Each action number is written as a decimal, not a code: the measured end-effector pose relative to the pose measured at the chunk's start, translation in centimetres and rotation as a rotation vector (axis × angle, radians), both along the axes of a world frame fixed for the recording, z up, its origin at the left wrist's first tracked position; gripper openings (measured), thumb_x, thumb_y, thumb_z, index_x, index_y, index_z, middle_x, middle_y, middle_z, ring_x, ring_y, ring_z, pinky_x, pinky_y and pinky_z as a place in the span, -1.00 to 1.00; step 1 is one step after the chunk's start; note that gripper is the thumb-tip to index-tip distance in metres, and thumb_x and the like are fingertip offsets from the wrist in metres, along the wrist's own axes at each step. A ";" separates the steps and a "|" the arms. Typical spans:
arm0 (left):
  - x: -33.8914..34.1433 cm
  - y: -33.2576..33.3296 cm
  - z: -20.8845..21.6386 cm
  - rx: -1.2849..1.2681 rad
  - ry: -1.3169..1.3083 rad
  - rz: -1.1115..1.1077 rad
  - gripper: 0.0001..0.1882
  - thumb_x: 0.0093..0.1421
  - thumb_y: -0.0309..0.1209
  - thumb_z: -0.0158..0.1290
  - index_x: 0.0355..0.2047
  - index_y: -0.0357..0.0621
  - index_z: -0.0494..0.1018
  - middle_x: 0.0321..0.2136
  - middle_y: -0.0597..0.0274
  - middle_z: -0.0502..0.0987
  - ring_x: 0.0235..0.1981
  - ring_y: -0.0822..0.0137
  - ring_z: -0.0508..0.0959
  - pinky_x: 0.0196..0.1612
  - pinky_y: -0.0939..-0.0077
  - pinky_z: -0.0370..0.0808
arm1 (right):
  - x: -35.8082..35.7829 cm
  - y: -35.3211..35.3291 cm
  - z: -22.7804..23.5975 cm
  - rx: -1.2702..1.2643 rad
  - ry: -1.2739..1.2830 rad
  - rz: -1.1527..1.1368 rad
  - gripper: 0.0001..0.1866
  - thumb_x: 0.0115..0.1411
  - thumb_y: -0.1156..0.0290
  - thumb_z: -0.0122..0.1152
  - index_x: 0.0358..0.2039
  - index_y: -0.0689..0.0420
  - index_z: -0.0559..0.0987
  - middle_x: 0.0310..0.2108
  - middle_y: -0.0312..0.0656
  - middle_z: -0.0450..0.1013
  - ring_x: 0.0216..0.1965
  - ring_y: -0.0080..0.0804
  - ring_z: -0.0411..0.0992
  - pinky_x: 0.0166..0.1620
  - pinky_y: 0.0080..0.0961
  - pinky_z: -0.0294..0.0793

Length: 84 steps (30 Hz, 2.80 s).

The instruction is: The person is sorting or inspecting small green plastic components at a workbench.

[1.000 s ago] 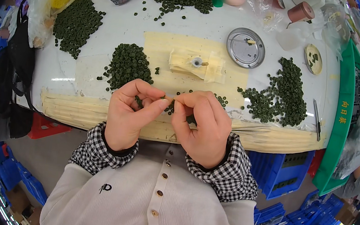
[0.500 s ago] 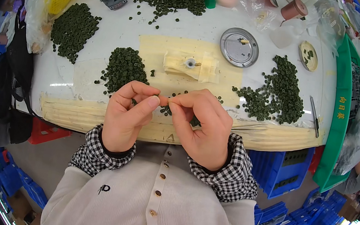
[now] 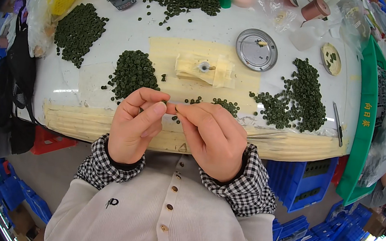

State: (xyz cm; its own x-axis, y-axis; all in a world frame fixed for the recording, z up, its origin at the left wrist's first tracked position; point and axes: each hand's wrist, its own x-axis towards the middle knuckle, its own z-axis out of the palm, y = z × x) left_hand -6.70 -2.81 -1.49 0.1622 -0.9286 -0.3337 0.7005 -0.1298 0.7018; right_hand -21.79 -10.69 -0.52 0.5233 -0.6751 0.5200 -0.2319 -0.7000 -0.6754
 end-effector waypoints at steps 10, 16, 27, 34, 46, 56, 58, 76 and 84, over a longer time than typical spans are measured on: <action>0.2 0.0 -0.3 -0.011 0.106 -0.046 -0.82 0.27 -0.53 0.00 -0.12 -0.23 0.44 -0.32 0.18 0.61 -0.68 0.74 0.14 -0.63 0.80 0.08 | -0.3 0.0 0.9 0.167 -0.035 0.049 -0.79 -0.03 0.70 0.31 -0.33 0.24 0.59 -0.44 -0.16 0.51 -0.50 -0.44 0.49 -0.45 -0.62 0.46; 0.3 0.0 -0.3 0.004 0.143 -0.088 -0.82 0.28 -0.52 -0.03 -0.11 -0.20 0.43 -0.32 0.20 0.59 -0.67 0.72 0.14 -0.61 0.79 0.10 | -0.5 -0.1 1.0 0.191 -0.050 0.046 -0.80 -0.02 0.70 0.31 -0.33 0.24 0.59 -0.43 -0.17 0.51 -0.51 -0.47 0.48 -0.45 -0.62 0.47; 0.2 0.0 -0.6 -0.003 0.133 -0.100 -0.82 0.28 -0.52 -0.02 -0.11 -0.21 0.43 -0.31 0.15 0.60 -0.68 0.73 0.11 -0.62 0.80 0.08 | -0.8 -0.6 0.8 0.125 -0.022 0.102 -0.77 -0.06 0.67 0.33 -0.33 0.20 0.60 -0.45 -0.19 0.48 -0.49 -0.43 0.47 -0.47 -0.59 0.45; 0.1 0.0 -0.2 -0.030 0.050 -0.049 -0.83 0.28 -0.53 -0.01 -0.13 -0.22 0.43 -0.28 0.12 0.61 -0.68 0.76 0.12 -0.63 0.82 0.08 | -0.8 -0.5 1.1 0.130 -0.009 0.046 -0.82 -0.06 0.68 0.33 -0.40 0.22 0.57 -0.47 -0.17 0.49 -0.54 -0.41 0.48 -0.48 -0.58 0.45; -0.3 0.7 0.4 -0.169 -0.419 0.004 -0.83 0.25 -0.60 0.00 -0.13 -0.29 0.40 -0.20 0.07 0.59 -0.26 0.57 0.54 -0.32 0.78 0.42 | -0.3 0.1 1.4 0.399 -0.055 0.021 -0.89 0.00 0.68 0.30 -0.41 0.30 0.57 -0.45 -0.17 0.51 -0.47 -0.50 0.52 -0.40 -0.66 0.53; -0.2 0.5 0.6 -0.107 -0.373 0.018 -0.84 0.25 -0.57 0.03 -0.15 -0.27 0.41 -0.23 0.10 0.60 -0.38 0.65 0.50 -0.43 0.82 0.38 | 0.0 0.4 0.9 0.610 -0.114 0.002 -0.91 0.03 0.65 0.27 -0.41 0.29 0.57 -0.45 -0.19 0.52 -0.43 -0.53 0.53 -0.35 -0.65 0.55; 0.3 0.3 0.3 -0.049 -0.177 -0.012 -0.85 0.26 -0.54 0.02 -0.15 -0.24 0.43 -0.24 0.12 0.60 -0.52 0.72 0.39 -0.51 0.83 0.28 | 0.1 0.3 0.7 0.624 -0.103 0.000 -0.91 0.03 0.65 0.27 -0.41 0.29 0.56 -0.46 -0.20 0.51 -0.44 -0.53 0.53 -0.35 -0.65 0.55; 1.3 -0.1 0.2 -0.012 0.211 -0.087 -0.77 0.25 -0.53 0.03 -0.08 -0.21 0.49 -0.29 0.15 0.59 -0.67 0.71 0.16 -0.61 0.79 0.12 | 0.1 0.1 1.2 0.562 -0.176 0.037 -0.90 0.02 0.67 0.25 -0.39 0.29 0.56 -0.43 -0.18 0.51 -0.42 -0.52 0.50 -0.34 -0.66 0.51; 1.2 0.0 0.1 -0.046 0.213 -0.097 -0.81 0.23 -0.58 0.03 -0.14 -0.20 0.48 -0.28 0.19 0.59 -0.66 0.72 0.16 -0.61 0.79 0.09 | 0.3 -0.1 1.8 0.407 -0.153 0.079 -0.88 0.02 0.70 0.25 -0.38 0.31 0.56 -0.40 -0.15 0.51 -0.42 -0.49 0.52 -0.34 -0.65 0.53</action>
State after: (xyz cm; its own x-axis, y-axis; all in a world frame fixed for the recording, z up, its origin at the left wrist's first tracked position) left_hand -5.49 -2.76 -1.38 0.0022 -0.9515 -0.3077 0.8192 -0.1747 0.5462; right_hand -21.50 -10.74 1.24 0.5189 -0.8021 0.2955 -0.0642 -0.3813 -0.9222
